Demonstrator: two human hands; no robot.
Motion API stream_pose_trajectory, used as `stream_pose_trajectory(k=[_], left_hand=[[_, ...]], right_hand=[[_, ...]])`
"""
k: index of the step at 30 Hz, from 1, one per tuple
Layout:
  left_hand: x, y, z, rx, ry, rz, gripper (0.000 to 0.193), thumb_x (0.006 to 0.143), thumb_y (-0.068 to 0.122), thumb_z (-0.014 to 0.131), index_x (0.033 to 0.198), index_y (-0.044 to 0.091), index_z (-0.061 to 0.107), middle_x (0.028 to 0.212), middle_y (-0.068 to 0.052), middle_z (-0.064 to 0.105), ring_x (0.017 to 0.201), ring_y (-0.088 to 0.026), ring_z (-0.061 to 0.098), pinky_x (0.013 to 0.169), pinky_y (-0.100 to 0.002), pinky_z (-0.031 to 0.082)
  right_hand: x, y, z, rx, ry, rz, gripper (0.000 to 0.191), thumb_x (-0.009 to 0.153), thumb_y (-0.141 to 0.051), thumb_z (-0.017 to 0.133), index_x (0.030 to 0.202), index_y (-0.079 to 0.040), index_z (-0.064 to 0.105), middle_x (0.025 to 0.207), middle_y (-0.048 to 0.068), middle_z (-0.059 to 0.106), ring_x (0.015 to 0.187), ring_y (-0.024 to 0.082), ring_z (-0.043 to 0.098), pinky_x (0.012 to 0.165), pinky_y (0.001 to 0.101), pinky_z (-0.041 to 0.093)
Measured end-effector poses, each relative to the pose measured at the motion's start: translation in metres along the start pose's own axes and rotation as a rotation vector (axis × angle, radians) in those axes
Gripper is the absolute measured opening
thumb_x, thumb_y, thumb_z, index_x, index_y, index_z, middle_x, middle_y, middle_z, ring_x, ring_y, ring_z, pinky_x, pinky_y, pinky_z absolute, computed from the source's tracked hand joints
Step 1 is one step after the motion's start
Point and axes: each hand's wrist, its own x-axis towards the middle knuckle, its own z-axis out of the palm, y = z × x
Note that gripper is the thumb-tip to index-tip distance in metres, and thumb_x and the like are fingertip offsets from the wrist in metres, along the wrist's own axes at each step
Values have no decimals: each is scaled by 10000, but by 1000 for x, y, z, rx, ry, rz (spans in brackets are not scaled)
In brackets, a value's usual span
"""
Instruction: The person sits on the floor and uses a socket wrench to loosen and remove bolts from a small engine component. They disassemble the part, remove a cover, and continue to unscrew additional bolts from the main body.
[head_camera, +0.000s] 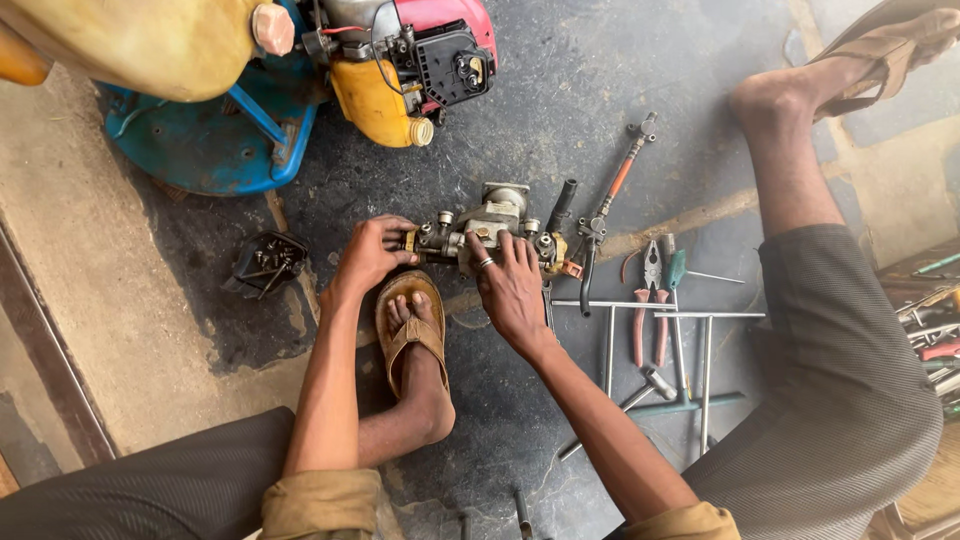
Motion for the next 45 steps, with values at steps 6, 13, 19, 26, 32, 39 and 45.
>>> stream_pose_trajectory(k=[6,13,19,26,32,39,45], left_hand=[[5,-12,1,360,68,142,368,813,-50,731,1179,-19,722,1214,-207,715,876,-265,748,707,-324,617],[-1,-23,2,536,89,291,218,900,-5,685,1109,-17,747,1029,-218,763,721,-221,695,637,-320,595],[-8,-14,-21,485,-53,49,261,1032,102,506,964,-42,713,967,-217,717,657,-217,677,666,-320,610],[-33,-61,-120,811,261,197,120,815,34,674,933,17,693,977,-280,679,875,-466,670,791,-556,547],[-48,-83,-159,645,225,-223,184,819,-23,715,1001,6,721,1039,-271,718,952,-407,724,855,-513,573],[-55,-67,-137,848,10,-583,338,866,78,749,1195,61,675,1546,-191,366,1427,-355,351,1158,-526,308],[-4,-26,-54,62,68,-282,382,990,170,591,1370,171,626,1377,-93,663,1241,-261,656,1062,-423,541]], right_hand=[[-34,8,-28,94,-34,-23,759,818,-64,690,1540,-132,466,1398,252,450,1264,425,478,1066,531,364],[-71,-1,-37,-5,-470,36,572,852,-177,720,1390,-94,543,1424,186,485,1244,286,532,1026,437,468],[-97,-29,-44,19,-646,-153,582,910,-241,708,1438,-98,511,1299,179,550,1160,291,558,1007,469,455],[-150,-12,-67,-84,-938,-105,589,891,-254,734,1416,-116,507,1353,171,536,1229,316,519,1026,486,414],[-129,-18,-64,-61,-791,-108,513,913,-246,694,1381,-97,549,1209,150,583,1143,292,568,979,463,430],[-117,-27,-76,-78,-854,-73,486,951,-262,658,1396,-104,548,1152,129,607,1116,265,581,968,429,448],[-120,-26,-59,-77,-882,-101,493,927,-249,690,1379,-102,559,1204,152,599,1135,283,578,990,452,441]])
